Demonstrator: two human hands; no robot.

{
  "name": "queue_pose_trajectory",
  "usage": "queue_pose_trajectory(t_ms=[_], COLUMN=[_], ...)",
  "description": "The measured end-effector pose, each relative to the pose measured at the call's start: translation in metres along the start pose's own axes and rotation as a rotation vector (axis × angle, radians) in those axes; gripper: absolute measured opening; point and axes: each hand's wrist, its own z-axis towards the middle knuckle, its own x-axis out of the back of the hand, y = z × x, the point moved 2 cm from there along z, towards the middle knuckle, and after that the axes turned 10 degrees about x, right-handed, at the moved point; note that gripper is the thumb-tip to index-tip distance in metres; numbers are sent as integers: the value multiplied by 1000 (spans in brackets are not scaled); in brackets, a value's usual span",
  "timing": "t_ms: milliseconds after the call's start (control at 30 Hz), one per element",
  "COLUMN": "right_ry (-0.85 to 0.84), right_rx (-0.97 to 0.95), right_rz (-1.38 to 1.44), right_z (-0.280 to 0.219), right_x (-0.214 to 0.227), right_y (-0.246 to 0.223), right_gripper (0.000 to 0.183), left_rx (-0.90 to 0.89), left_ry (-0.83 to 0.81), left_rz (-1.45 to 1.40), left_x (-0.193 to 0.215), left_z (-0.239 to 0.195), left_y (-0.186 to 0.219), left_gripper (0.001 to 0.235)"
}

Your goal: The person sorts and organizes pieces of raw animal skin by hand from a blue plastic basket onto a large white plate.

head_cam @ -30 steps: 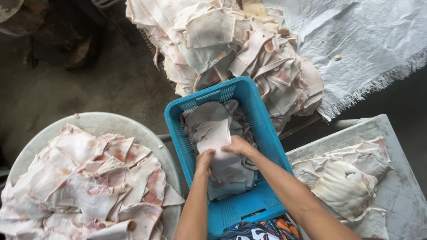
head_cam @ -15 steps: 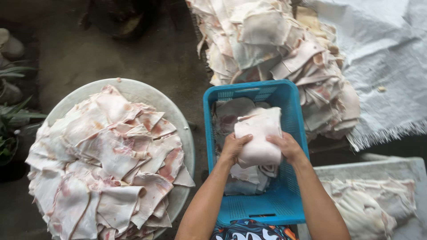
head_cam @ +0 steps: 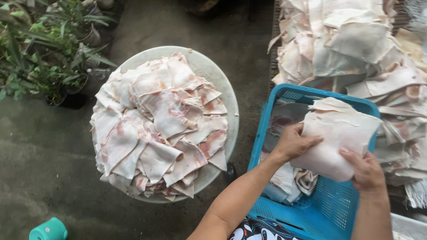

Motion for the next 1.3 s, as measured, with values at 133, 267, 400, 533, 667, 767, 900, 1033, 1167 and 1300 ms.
queue_pose_trajectory(t_ms=[133,267,400,533,667,767,900,1033,1167,1300], right_ry=[-66,-154,-236,-445,-673,-937,-938,-851,-859,-899], right_rx=[104,161,80,26,-10,104,218,396,493,393], right_rz=[-16,-73,-160,-210,-269,-266,-300,-562,-569,-328], right_z=[0,12,23,24,19,20,34,58,45,-5], right_x=[-43,-112,-200,-309,-427,-517,-622,-676,-682,-664], right_y=[-41,-62,-59,-41,-20,-3,45,111,159,139], right_gripper=[44,44,40,42,44,45,56,77,76,75], left_rx=[-114,-273,-489,-384,-302,-375,-73,-341,-471,-472], left_ry=[-3,143,403,631,880,1104,1469,1611,1541,1322], left_rz=[-37,35,224,207,53,136,332,664,601,424], left_x=[15,57,127,207,290,358,459,543,553,503], left_z=[-26,-60,-108,-153,-202,-237,-257,-262,-279,-248], left_y=[49,101,144,164,172,175,161,139,120,144], left_gripper=[37,33,28,25,21,25,50,55,39,20])
